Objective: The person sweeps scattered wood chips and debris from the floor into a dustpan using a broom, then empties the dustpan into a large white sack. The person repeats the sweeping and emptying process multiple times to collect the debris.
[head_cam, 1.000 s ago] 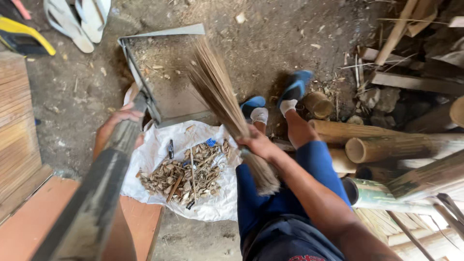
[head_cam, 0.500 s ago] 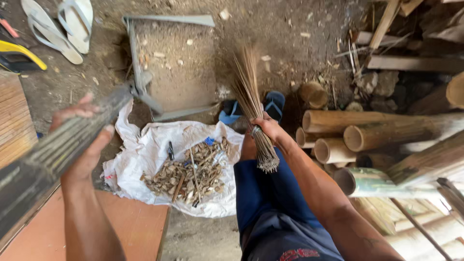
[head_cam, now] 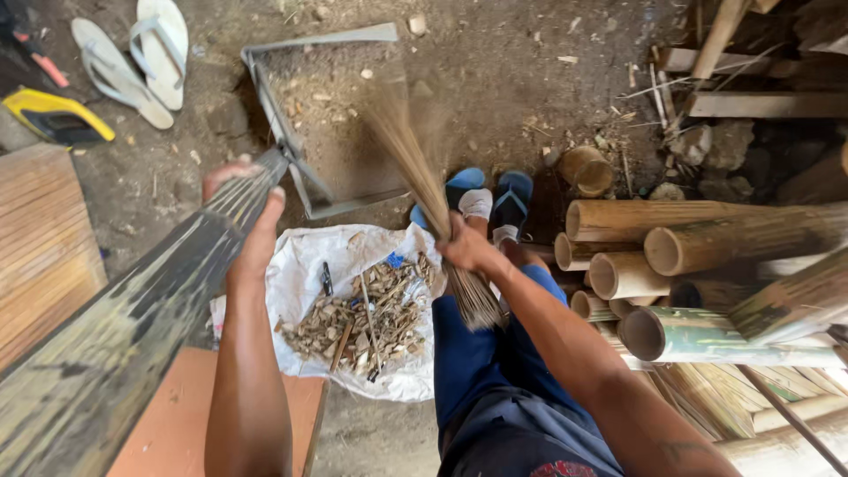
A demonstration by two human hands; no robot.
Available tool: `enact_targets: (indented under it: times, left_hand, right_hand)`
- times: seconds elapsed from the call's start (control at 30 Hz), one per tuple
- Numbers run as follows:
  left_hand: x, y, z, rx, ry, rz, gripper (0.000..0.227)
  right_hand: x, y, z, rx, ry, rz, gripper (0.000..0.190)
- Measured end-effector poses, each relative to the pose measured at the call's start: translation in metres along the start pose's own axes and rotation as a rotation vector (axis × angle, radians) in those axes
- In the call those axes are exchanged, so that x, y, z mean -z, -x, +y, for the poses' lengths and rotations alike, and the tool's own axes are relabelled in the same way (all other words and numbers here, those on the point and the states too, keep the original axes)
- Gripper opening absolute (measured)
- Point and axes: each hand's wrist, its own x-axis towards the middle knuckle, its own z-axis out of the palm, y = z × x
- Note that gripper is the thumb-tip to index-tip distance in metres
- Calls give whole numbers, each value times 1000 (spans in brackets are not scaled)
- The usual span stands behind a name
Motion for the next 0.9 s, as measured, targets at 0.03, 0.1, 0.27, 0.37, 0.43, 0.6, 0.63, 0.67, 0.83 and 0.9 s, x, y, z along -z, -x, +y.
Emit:
enact_targets:
  times: [0.03, 0.1, 0.27, 0.37, 0.43, 0.6, 0.63, 0.67, 0.83, 0.9]
  left_hand:
    - [-2, -2, -1, 28, 40, 2, 40]
    - [6, -7, -2, 81, 118, 39, 39]
    - [33, 24, -2, 16, 195, 283, 41]
    - [22, 29, -1, 3, 284, 441, 43]
    - [11, 28, 1, 76, 266, 527, 42]
    - [-31, 21, 11, 138, 318, 638, 42]
    - [-36, 17, 13, 149, 357, 664, 42]
    - [-40, 15, 14, 163, 394, 688, 42]
    - [-55, -1, 18, 144, 334, 754, 41]
    - [-65, -8, 18, 174, 396, 811, 41]
  right_hand:
    - [4, 24, 0, 77, 28, 11, 81]
    - [35, 52, -6, 41, 61, -10, 93]
    - [108, 24, -13, -163, 224, 377, 97]
    - [124, -47, -51, -165, 360, 340, 88]
    - [119, -65, -79, -115, 508, 149, 83]
    - [158, -17, -95, 36, 622, -54, 91]
    - [177, -12, -87, 16, 585, -33, 91]
    - [197, -7, -74, -6, 547, -14, 91]
    - [315, -45, 5, 39, -200, 420, 64]
    - [370, -79, 28, -52, -341, 544, 57]
